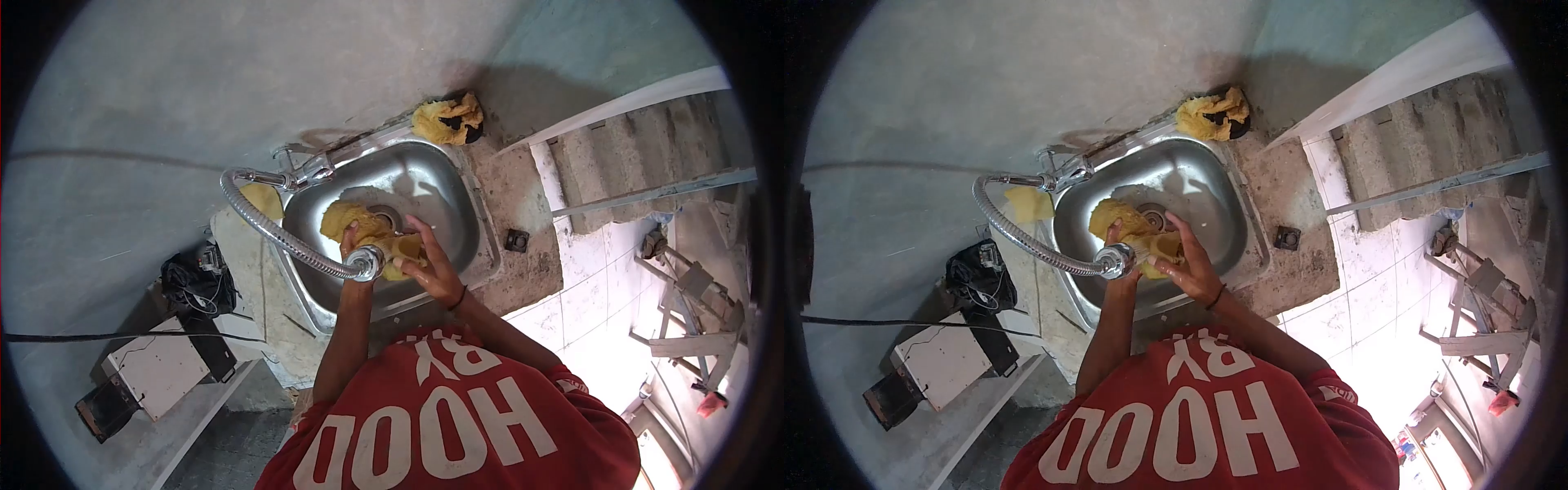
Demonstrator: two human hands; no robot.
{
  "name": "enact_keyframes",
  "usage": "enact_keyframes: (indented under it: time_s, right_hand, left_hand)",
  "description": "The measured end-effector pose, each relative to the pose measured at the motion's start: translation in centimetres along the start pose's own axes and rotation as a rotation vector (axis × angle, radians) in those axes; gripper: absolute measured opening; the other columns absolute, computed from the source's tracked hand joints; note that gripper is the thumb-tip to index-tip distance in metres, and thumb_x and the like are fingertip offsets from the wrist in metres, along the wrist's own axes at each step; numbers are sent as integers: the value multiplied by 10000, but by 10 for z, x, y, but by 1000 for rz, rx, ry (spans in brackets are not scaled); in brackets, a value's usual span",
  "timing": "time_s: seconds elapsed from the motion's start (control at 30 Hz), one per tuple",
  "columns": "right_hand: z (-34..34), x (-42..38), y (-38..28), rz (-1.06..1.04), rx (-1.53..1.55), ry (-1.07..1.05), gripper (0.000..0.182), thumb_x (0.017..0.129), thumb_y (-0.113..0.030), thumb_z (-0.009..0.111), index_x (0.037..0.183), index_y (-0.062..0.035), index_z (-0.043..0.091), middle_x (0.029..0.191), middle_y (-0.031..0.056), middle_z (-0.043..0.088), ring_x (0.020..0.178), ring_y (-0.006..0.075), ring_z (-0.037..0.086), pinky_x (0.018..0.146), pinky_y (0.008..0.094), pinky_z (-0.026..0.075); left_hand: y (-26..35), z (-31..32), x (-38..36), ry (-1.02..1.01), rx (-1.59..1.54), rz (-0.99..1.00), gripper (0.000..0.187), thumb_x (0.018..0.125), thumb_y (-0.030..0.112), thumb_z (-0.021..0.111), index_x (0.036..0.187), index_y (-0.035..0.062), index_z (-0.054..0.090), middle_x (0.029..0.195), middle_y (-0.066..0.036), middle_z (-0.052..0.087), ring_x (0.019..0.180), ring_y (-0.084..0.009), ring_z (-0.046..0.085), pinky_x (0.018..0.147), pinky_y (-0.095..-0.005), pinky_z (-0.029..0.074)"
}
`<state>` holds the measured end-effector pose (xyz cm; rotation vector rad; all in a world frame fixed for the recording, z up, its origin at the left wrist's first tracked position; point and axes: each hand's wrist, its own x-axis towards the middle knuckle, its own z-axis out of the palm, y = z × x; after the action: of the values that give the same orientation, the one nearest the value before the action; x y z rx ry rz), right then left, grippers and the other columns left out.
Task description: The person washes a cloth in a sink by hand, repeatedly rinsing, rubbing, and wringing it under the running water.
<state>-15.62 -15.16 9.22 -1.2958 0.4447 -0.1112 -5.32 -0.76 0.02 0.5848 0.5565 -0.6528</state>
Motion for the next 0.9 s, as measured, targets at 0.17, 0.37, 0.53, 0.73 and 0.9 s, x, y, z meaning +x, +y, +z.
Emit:
enact_keyframes:
  time_s: [0.17,0.37,0.53,0.73,0.9]
  right_hand:
    - [10,-1,3,-67,-340,-70,766,839,-218,862,1473,-10,484,1382,256,548,1300,428,552,1106,481,465]
    - [22,1,38,-328,-674,-114,695,776,-204,880,1361,7,570,1379,253,560,1303,425,562,1071,479,494]
    - [4,7,34,-47,-511,-139,731,749,-191,886,1379,-34,551,1309,216,617,1239,401,619,1065,463,503]
    - [-25,16,10,113,-397,-100,1040,707,-187,917,1580,-104,358,1371,235,593,1275,401,601,1099,440,482]
    - [-19,3,-16,-288,-1105,-138,1224,679,-364,934,1669,-148,247,1538,240,448,1460,445,419,1195,577,346]
  left_hand:
    - [6,-19,2,-72,17,85,543,929,419,670,1316,46,595,1171,-163,693,1095,-332,688,988,-497,572]
    - [2,-40,2,-143,-216,73,537,941,419,673,1315,38,620,1217,-172,705,1126,-330,690,1002,-511,573]
    - [7,-37,-6,-111,-192,11,440,972,367,661,1294,66,641,1223,-159,718,1133,-334,694,1030,-535,551]
    - [0,-17,-2,-88,-129,13,376,965,284,690,1279,85,639,1192,-142,722,1108,-329,697,1024,-533,552]
    - [-11,-4,3,51,2,58,398,942,233,708,1290,72,604,1163,-132,707,1080,-326,701,992,-523,573]
